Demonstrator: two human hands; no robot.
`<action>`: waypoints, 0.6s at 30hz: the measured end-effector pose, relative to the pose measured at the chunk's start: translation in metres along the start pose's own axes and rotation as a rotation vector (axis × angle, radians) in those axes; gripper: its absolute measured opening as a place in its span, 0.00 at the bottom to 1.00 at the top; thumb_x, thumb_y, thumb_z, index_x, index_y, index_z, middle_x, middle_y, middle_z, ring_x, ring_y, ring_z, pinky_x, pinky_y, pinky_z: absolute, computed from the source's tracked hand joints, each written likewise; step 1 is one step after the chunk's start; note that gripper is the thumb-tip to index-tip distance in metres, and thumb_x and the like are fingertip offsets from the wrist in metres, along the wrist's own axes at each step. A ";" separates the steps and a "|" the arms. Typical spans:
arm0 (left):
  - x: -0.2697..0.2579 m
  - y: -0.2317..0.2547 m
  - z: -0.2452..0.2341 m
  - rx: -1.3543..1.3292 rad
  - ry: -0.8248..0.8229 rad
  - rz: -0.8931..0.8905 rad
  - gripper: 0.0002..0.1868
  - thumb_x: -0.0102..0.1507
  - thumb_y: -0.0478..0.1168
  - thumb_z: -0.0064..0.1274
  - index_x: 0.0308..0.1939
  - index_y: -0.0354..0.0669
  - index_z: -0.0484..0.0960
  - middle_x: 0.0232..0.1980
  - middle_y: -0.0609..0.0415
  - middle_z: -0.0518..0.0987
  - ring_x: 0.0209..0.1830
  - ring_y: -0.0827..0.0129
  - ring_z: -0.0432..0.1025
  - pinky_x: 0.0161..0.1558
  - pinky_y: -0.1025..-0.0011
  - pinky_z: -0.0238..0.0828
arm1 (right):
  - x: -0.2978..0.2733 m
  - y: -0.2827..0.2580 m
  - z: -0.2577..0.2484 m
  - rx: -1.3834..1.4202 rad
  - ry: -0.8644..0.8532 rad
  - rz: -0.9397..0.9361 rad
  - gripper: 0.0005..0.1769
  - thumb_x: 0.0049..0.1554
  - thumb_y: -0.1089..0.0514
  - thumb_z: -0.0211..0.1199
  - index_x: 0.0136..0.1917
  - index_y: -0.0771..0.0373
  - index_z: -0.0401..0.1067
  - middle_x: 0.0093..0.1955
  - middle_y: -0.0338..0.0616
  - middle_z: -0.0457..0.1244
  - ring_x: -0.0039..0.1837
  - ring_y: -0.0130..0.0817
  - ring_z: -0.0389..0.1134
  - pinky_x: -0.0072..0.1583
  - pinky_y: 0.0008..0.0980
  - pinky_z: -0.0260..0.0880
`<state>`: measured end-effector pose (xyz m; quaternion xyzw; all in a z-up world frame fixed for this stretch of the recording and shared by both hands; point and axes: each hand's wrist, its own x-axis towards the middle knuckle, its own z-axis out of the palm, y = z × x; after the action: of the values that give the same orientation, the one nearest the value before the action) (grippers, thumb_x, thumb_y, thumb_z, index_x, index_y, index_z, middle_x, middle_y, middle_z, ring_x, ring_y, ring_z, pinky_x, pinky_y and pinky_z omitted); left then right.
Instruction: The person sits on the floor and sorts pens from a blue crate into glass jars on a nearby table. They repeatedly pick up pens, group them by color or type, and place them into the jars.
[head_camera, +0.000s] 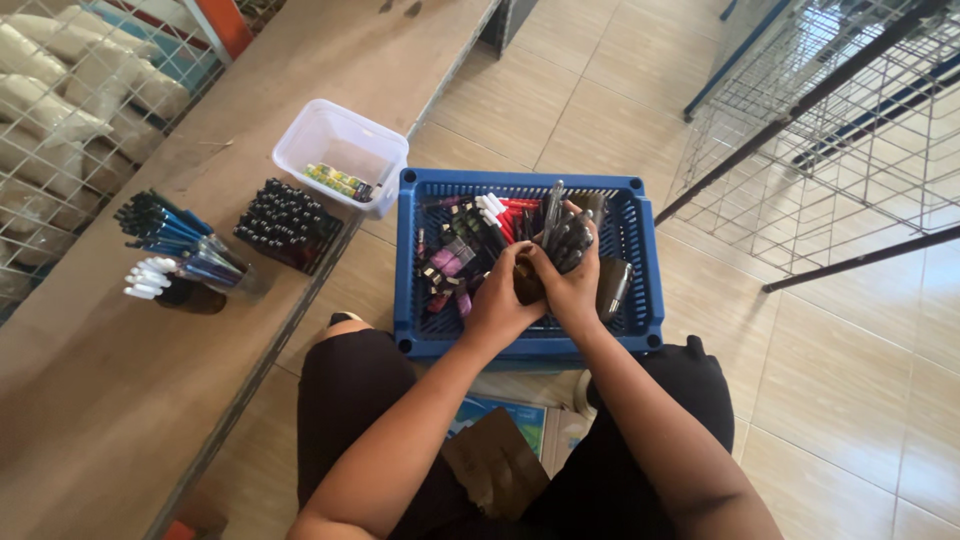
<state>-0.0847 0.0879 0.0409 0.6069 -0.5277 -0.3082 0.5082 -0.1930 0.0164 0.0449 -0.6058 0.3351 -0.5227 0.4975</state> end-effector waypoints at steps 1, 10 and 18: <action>0.000 0.000 0.000 0.002 0.003 0.007 0.43 0.52 0.42 0.70 0.68 0.45 0.65 0.58 0.43 0.79 0.58 0.51 0.77 0.54 0.60 0.75 | 0.000 -0.002 0.001 0.000 -0.010 -0.012 0.40 0.57 0.72 0.66 0.78 0.63 0.54 0.56 0.41 0.64 0.56 0.25 0.68 0.59 0.26 0.73; 0.001 -0.005 -0.001 0.042 0.127 0.112 0.43 0.53 0.39 0.69 0.69 0.40 0.65 0.61 0.39 0.77 0.61 0.45 0.73 0.60 0.56 0.71 | 0.002 -0.006 -0.004 -0.084 -0.134 0.012 0.36 0.55 0.68 0.67 0.74 0.67 0.59 0.57 0.42 0.64 0.59 0.27 0.67 0.61 0.28 0.72; 0.002 -0.007 -0.001 0.003 0.174 0.197 0.45 0.54 0.38 0.69 0.72 0.38 0.62 0.65 0.37 0.73 0.66 0.46 0.71 0.64 0.57 0.68 | -0.002 0.019 -0.010 0.035 -0.197 0.075 0.27 0.59 0.64 0.68 0.69 0.67 0.63 0.60 0.44 0.66 0.62 0.27 0.67 0.63 0.28 0.70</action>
<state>-0.0810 0.0860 0.0344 0.5772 -0.5390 -0.2020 0.5792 -0.2013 0.0102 0.0263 -0.6325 0.2978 -0.4474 0.5577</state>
